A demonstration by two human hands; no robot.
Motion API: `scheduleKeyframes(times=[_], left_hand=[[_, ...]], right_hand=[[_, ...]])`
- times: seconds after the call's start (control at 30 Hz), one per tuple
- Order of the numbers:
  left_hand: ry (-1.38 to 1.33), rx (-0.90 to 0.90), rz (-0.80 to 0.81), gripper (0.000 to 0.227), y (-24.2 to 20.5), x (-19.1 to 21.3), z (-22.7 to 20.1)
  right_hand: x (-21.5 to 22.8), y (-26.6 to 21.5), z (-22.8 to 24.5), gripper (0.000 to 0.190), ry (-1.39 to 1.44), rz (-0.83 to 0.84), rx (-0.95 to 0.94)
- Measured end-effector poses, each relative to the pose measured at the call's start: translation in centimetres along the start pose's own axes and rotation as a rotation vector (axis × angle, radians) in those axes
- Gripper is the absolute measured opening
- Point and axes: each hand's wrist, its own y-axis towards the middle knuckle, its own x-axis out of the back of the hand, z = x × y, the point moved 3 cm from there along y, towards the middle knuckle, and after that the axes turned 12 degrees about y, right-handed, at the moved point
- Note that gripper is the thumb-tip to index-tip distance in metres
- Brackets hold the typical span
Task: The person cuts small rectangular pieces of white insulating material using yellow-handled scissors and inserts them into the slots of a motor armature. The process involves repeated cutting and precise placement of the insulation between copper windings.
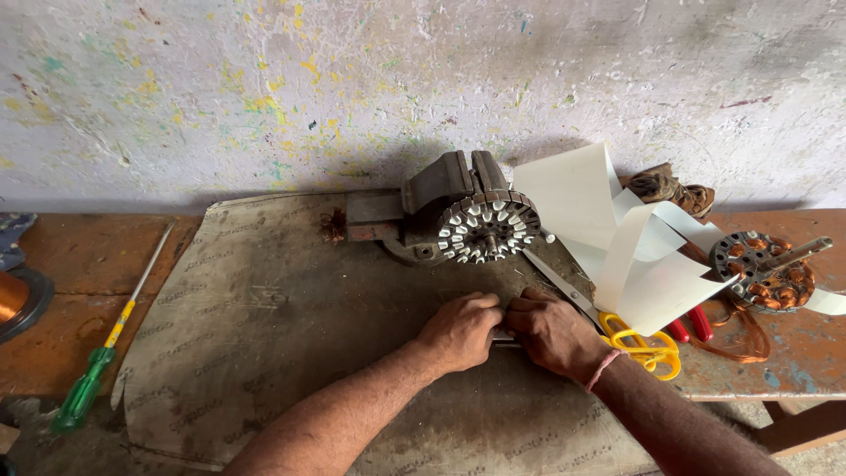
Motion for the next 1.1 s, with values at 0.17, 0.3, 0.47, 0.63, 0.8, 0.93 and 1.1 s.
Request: scheduleKeyframes(times=[0.17, 0.3, 0.47, 0.63, 0.8, 0.93, 1.1], left_hand=[[-0.02, -0.002, 0.005, 0.005, 0.1, -0.3, 0.2], [-0.078, 0.103, 0.043, 0.011, 0.1, -0.5, 0.7], [-0.137, 0.112, -0.03, 0.018, -0.2, 0.1, 0.7], [-0.278, 0.253, 0.128, 0.02, 0.2, 0.5, 0.7], [-0.27, 0.182, 0.061, 0.015, -0.1, 0.7, 0.5], [-0.23, 0.117, 0.011, 0.011, -0.2, 1.0, 0.3], [-0.211, 0.052, 0.026, 0.011, 0.0, 1.1, 0.5]], right_hand=[[-0.3, -0.2, -0.4, 0.007, 0.03, -0.047, 0.0], [-0.8, -0.4, -1.3, 0.016, 0.131, -0.102, -0.11], [-1.4, -0.1, -1.9, 0.017, 0.154, -0.102, -0.124], [-1.2, -0.2, -1.4, 0.011, 0.102, -0.128, -0.149], [-1.0, -0.1, -0.7, 0.008, 0.055, -0.138, -0.128], [-1.1, 0.0, -0.5, 0.007, 0.031, -0.139, -0.085], [-1.1, 0.0, -0.5, 0.003, 0.028, -0.134, -0.078]])
